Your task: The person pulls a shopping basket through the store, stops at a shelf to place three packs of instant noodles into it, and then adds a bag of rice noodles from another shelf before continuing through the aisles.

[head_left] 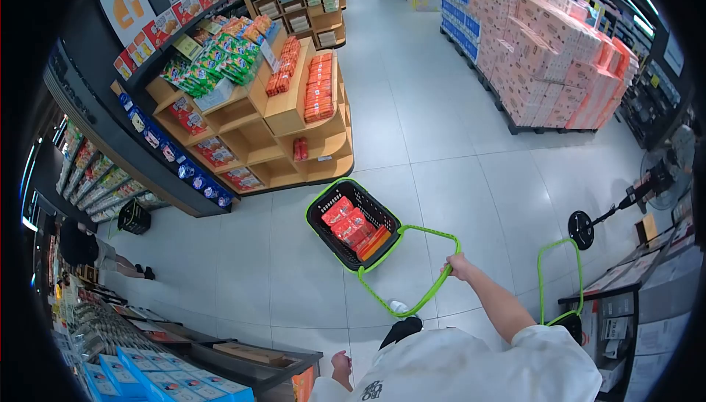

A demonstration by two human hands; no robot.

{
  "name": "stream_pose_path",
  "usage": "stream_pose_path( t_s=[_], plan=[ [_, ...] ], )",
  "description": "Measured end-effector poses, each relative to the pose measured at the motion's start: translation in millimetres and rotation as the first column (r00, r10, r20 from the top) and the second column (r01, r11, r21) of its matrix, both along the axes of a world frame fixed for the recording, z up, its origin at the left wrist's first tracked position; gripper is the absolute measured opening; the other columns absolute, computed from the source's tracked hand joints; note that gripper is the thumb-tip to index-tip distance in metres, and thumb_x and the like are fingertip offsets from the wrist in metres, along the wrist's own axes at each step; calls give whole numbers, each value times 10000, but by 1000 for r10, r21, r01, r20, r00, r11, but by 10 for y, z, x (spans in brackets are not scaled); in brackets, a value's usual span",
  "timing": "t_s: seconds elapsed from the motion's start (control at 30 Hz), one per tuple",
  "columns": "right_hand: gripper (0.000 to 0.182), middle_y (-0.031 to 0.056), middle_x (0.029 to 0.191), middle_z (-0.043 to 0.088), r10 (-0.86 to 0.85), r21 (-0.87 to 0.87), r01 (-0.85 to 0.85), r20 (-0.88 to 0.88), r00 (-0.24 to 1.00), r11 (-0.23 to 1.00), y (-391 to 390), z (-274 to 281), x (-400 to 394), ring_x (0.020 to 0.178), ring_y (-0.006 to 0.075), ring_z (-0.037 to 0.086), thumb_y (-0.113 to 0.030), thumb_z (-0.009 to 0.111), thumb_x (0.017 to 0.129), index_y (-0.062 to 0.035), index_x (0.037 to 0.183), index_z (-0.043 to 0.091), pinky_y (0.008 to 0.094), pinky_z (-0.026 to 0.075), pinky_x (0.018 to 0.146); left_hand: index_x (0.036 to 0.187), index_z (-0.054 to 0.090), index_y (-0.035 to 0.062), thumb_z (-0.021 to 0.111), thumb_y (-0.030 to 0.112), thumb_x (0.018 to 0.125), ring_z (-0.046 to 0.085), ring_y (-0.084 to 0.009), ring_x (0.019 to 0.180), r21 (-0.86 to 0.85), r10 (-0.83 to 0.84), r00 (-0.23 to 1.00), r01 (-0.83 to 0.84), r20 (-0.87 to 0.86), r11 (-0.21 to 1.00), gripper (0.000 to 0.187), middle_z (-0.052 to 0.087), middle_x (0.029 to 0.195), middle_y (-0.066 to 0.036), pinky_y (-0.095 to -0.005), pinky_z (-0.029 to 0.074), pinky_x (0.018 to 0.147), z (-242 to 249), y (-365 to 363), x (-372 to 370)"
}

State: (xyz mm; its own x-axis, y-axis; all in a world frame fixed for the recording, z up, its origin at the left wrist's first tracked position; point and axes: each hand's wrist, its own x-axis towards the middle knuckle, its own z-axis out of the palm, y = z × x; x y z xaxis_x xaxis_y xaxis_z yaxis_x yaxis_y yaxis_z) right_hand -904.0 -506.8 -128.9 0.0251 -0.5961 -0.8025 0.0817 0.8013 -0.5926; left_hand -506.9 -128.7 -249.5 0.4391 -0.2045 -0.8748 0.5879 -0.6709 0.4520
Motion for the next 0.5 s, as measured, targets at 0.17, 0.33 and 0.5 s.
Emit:
stream_pose_path(
  t_s=[0.17,0.33,0.5],
  plan=[
    [413,182,881,470,49,3,-49,-129,990,999,-866,18,219,678,291,585,-17,414,852,24,1190,181,456,566,608,1029,523,60,387,48,876,493,-140,494,-86,41,999,-39,22,995,206,509,643,-47,-246,369,389,95,-519,199],
    [254,159,827,489,84,-63,-104,-263,961,993,-1683,253,533,625,285,588,-6,428,842,73,1064,332,438,561,563,1057,494,62,415,92,895,490,-140,481,-86,153,988,-151,21,985,183,483,633,-37,-247,367,373,289,-704,279],
    [264,159,824,492,189,-77,-220,-289,938,972,-2545,311,809,627,283,588,-8,430,840,78,1070,331,429,551,547,1031,480,59,492,147,883,482,-144,456,86,245,969,-245,16,966,172,482,667,-50,-246,337,325,365,-786,304]
  ],
)
